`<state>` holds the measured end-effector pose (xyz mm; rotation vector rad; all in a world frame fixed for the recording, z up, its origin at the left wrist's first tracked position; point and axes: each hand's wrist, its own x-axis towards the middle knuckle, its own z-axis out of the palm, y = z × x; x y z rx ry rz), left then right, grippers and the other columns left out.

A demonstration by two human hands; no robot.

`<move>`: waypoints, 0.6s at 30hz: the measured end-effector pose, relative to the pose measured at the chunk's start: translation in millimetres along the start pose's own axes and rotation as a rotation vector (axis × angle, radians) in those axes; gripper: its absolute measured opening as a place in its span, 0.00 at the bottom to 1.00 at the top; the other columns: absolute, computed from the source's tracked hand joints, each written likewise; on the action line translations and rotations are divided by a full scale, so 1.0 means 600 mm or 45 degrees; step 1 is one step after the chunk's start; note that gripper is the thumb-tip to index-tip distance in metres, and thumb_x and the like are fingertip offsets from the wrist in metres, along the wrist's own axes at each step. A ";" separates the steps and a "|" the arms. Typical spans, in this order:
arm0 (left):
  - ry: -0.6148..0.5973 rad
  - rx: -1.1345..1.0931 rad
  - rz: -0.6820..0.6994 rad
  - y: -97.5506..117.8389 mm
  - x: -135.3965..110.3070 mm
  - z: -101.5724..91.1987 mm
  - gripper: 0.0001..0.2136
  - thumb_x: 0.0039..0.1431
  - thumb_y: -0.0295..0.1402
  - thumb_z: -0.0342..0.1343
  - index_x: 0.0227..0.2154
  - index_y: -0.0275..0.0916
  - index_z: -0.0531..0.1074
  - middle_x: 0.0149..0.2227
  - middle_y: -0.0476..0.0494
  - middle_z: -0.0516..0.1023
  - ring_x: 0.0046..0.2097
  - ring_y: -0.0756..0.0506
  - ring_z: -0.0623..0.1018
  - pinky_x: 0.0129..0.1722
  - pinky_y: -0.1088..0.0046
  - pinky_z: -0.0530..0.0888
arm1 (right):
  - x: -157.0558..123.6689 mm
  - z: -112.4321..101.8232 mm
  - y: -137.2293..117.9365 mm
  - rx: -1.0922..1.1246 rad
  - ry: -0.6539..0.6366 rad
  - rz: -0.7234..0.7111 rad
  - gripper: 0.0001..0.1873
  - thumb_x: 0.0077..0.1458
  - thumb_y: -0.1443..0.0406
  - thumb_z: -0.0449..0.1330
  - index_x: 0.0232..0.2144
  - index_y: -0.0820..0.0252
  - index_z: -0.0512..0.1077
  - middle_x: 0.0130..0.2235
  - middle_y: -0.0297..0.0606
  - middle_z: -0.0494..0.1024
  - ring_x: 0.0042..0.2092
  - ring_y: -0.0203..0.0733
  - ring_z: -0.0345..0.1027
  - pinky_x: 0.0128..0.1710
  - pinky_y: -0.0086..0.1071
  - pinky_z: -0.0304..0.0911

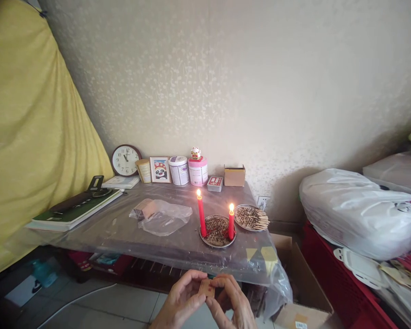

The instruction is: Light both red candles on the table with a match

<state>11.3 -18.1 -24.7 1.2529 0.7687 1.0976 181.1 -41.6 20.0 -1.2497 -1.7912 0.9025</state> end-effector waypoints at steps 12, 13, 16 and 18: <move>0.013 0.032 -0.033 0.025 -0.006 0.004 0.19 0.50 0.43 0.61 0.42 0.38 0.70 0.40 0.38 0.80 0.43 0.40 0.77 0.44 0.63 0.71 | -0.004 0.005 0.014 -0.012 0.024 -0.025 0.15 0.58 0.51 0.55 0.39 0.54 0.71 0.41 0.38 0.73 0.38 0.41 0.72 0.39 0.31 0.69; 0.009 0.033 -0.037 0.027 -0.007 0.004 0.19 0.50 0.43 0.61 0.42 0.38 0.70 0.40 0.38 0.80 0.44 0.40 0.77 0.44 0.63 0.71 | -0.003 0.005 0.015 -0.007 0.025 -0.033 0.15 0.58 0.51 0.55 0.39 0.53 0.71 0.41 0.37 0.73 0.39 0.41 0.72 0.39 0.31 0.69; 0.007 0.037 -0.044 0.029 -0.007 0.004 0.19 0.50 0.43 0.62 0.43 0.39 0.70 0.41 0.38 0.80 0.45 0.39 0.77 0.45 0.62 0.71 | -0.002 0.005 0.017 0.006 0.028 -0.053 0.14 0.58 0.52 0.55 0.39 0.53 0.71 0.41 0.37 0.73 0.38 0.40 0.72 0.39 0.30 0.69; 0.005 0.044 -0.028 0.028 -0.007 0.004 0.19 0.50 0.42 0.61 0.43 0.39 0.69 0.41 0.38 0.80 0.44 0.39 0.77 0.45 0.61 0.71 | -0.001 0.006 0.016 0.012 0.029 -0.053 0.14 0.58 0.53 0.55 0.40 0.53 0.71 0.41 0.37 0.73 0.36 0.39 0.72 0.38 0.30 0.69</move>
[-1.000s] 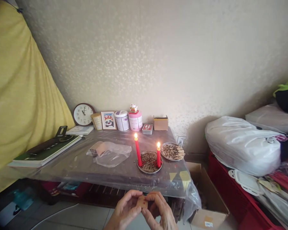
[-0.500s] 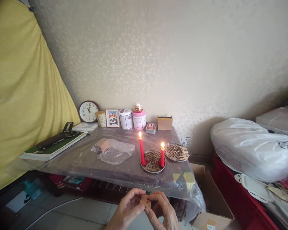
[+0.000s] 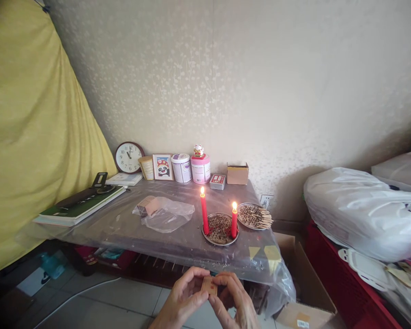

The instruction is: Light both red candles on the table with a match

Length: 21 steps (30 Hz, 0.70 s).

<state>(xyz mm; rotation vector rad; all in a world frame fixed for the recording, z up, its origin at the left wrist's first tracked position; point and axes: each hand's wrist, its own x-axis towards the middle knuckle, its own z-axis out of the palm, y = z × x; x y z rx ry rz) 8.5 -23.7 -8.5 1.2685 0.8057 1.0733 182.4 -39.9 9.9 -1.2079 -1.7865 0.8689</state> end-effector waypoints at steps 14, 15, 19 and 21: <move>0.041 0.139 0.135 0.003 -0.002 0.004 0.15 0.52 0.39 0.58 0.42 0.41 0.70 0.40 0.44 0.73 0.42 0.41 0.77 0.43 0.63 0.71 | -0.001 -0.007 -0.013 0.012 -0.015 0.009 0.14 0.58 0.54 0.56 0.43 0.53 0.70 0.41 0.37 0.75 0.35 0.38 0.72 0.39 0.30 0.70; 0.043 0.146 0.141 0.003 -0.002 0.004 0.15 0.52 0.39 0.58 0.42 0.41 0.70 0.40 0.44 0.72 0.43 0.41 0.77 0.44 0.63 0.71 | 0.000 -0.007 -0.014 0.012 -0.016 0.010 0.14 0.58 0.54 0.56 0.43 0.53 0.70 0.42 0.37 0.75 0.35 0.38 0.72 0.39 0.30 0.70; 0.051 0.187 0.169 0.004 -0.002 0.005 0.14 0.52 0.38 0.57 0.42 0.42 0.70 0.40 0.44 0.72 0.42 0.41 0.76 0.43 0.64 0.71 | 0.001 -0.007 -0.019 0.020 -0.002 0.009 0.14 0.57 0.54 0.57 0.42 0.53 0.71 0.40 0.37 0.76 0.34 0.39 0.72 0.38 0.30 0.71; 0.049 0.199 0.176 0.005 -0.002 0.005 0.13 0.53 0.37 0.57 0.41 0.42 0.70 0.40 0.45 0.72 0.42 0.42 0.76 0.43 0.64 0.72 | 0.001 -0.008 -0.021 0.028 -0.009 0.020 0.15 0.57 0.54 0.57 0.43 0.54 0.70 0.39 0.37 0.76 0.34 0.39 0.72 0.38 0.30 0.71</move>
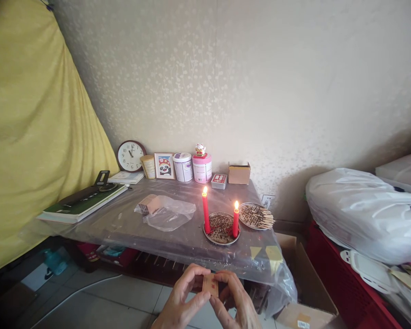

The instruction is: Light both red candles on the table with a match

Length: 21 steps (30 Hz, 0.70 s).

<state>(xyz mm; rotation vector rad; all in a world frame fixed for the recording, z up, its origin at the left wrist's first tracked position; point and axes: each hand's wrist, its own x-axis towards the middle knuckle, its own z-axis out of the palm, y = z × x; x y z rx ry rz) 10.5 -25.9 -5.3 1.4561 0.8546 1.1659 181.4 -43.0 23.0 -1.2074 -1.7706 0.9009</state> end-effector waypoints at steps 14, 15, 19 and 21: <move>0.015 0.021 0.065 0.008 -0.004 0.003 0.13 0.53 0.39 0.57 0.41 0.42 0.70 0.40 0.44 0.72 0.42 0.42 0.76 0.44 0.65 0.73 | -0.001 0.007 0.008 0.035 -0.069 -0.006 0.14 0.59 0.56 0.55 0.45 0.54 0.67 0.39 0.37 0.75 0.34 0.38 0.71 0.34 0.29 0.69; 0.013 0.027 0.060 0.011 -0.004 0.003 0.13 0.53 0.39 0.57 0.41 0.42 0.71 0.40 0.45 0.72 0.42 0.42 0.76 0.44 0.65 0.73 | -0.001 0.007 0.007 0.029 -0.062 -0.007 0.14 0.59 0.56 0.55 0.45 0.54 0.67 0.40 0.36 0.75 0.33 0.37 0.70 0.33 0.29 0.68; 0.007 0.040 0.035 0.020 -0.006 0.003 0.13 0.53 0.39 0.57 0.41 0.43 0.71 0.40 0.45 0.72 0.43 0.42 0.76 0.45 0.66 0.73 | -0.002 0.007 0.002 0.026 -0.047 0.004 0.12 0.58 0.57 0.56 0.43 0.53 0.68 0.41 0.36 0.75 0.33 0.36 0.69 0.33 0.28 0.68; 0.008 0.034 0.022 0.022 -0.006 0.003 0.13 0.53 0.40 0.57 0.41 0.42 0.71 0.40 0.44 0.72 0.43 0.42 0.75 0.45 0.66 0.73 | -0.004 0.006 0.000 0.027 -0.043 0.002 0.12 0.58 0.57 0.56 0.43 0.52 0.68 0.40 0.35 0.75 0.34 0.36 0.69 0.34 0.28 0.68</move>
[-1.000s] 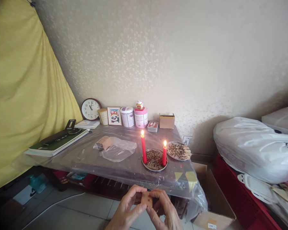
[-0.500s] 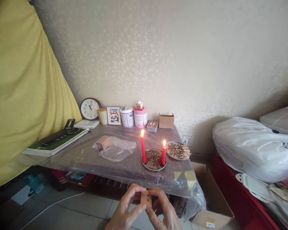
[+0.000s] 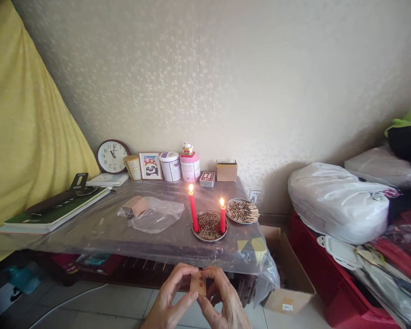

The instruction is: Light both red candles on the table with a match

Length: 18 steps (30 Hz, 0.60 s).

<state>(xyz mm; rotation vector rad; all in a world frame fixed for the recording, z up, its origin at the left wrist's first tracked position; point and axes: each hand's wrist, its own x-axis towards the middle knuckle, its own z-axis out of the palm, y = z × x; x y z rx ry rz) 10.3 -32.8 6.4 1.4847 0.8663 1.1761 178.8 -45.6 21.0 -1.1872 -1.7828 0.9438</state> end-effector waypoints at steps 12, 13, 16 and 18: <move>0.021 0.066 0.004 -0.005 -0.002 0.001 0.13 0.52 0.42 0.57 0.40 0.44 0.72 0.39 0.45 0.74 0.41 0.43 0.77 0.44 0.68 0.73 | -0.002 -0.005 -0.018 0.040 -0.030 0.077 0.12 0.57 0.56 0.57 0.40 0.54 0.69 0.41 0.35 0.74 0.34 0.36 0.69 0.34 0.26 0.66; 0.027 0.082 0.010 -0.009 -0.003 0.001 0.13 0.52 0.42 0.57 0.40 0.44 0.72 0.39 0.44 0.74 0.41 0.42 0.77 0.43 0.68 0.73 | -0.003 -0.005 -0.018 0.039 -0.023 0.089 0.12 0.56 0.56 0.57 0.40 0.54 0.70 0.41 0.35 0.74 0.34 0.36 0.69 0.33 0.26 0.66; 0.050 0.110 0.042 -0.030 -0.005 0.001 0.15 0.50 0.44 0.58 0.39 0.44 0.73 0.40 0.43 0.75 0.41 0.41 0.77 0.43 0.67 0.73 | -0.009 0.002 -0.009 0.017 0.036 0.129 0.13 0.54 0.53 0.59 0.39 0.52 0.71 0.38 0.33 0.76 0.31 0.35 0.69 0.30 0.25 0.67; 0.051 0.101 0.050 -0.046 -0.005 0.002 0.16 0.49 0.46 0.59 0.39 0.45 0.74 0.39 0.43 0.75 0.41 0.40 0.77 0.42 0.66 0.73 | -0.014 0.011 0.000 -0.001 0.128 0.143 0.14 0.51 0.51 0.61 0.37 0.49 0.72 0.36 0.32 0.77 0.28 0.36 0.70 0.27 0.25 0.67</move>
